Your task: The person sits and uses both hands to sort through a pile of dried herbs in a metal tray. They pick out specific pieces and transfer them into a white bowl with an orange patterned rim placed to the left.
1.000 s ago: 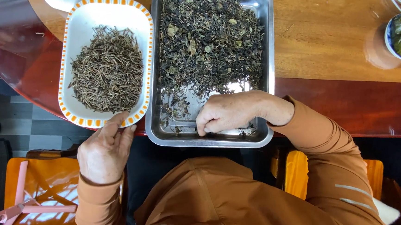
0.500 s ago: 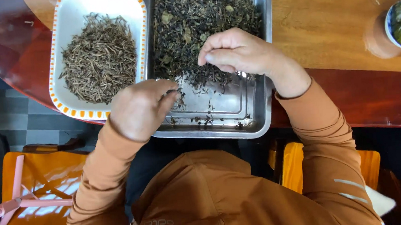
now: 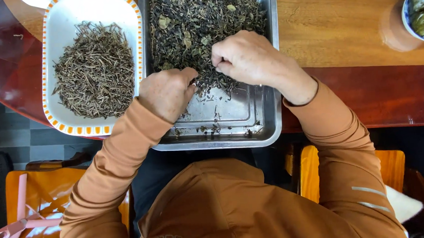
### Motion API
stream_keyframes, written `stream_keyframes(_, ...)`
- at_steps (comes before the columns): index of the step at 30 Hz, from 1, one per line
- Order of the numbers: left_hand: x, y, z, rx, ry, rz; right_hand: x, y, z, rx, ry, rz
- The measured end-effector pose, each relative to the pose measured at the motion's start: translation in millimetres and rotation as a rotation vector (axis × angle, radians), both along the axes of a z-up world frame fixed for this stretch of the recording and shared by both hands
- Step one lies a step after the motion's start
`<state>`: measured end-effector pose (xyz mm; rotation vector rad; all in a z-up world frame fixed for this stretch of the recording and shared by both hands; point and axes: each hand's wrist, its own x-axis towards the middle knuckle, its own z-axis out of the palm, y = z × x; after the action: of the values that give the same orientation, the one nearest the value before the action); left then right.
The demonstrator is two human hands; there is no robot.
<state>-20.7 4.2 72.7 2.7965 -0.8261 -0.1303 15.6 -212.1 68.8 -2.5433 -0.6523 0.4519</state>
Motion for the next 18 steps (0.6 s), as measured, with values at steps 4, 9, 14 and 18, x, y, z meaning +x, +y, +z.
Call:
stream_keyframes(4,8,2,-17,-0.040,-0.024,-0.002,-3,2,13,-0.003,-0.048,0.006)
stream_keyframes(9,-5,19,-6,-0.140,-0.003,0.018,-30,21,33,0.204,0.105,0.050)
stream_keyframes(14,-21,39,-7,-0.083,0.051,0.033,-25,26,6,0.204,0.023,0.197)
stream_keyframes(18,-26,35,9,0.036,0.079,0.012,-21,27,8,0.102,0.037,0.148)
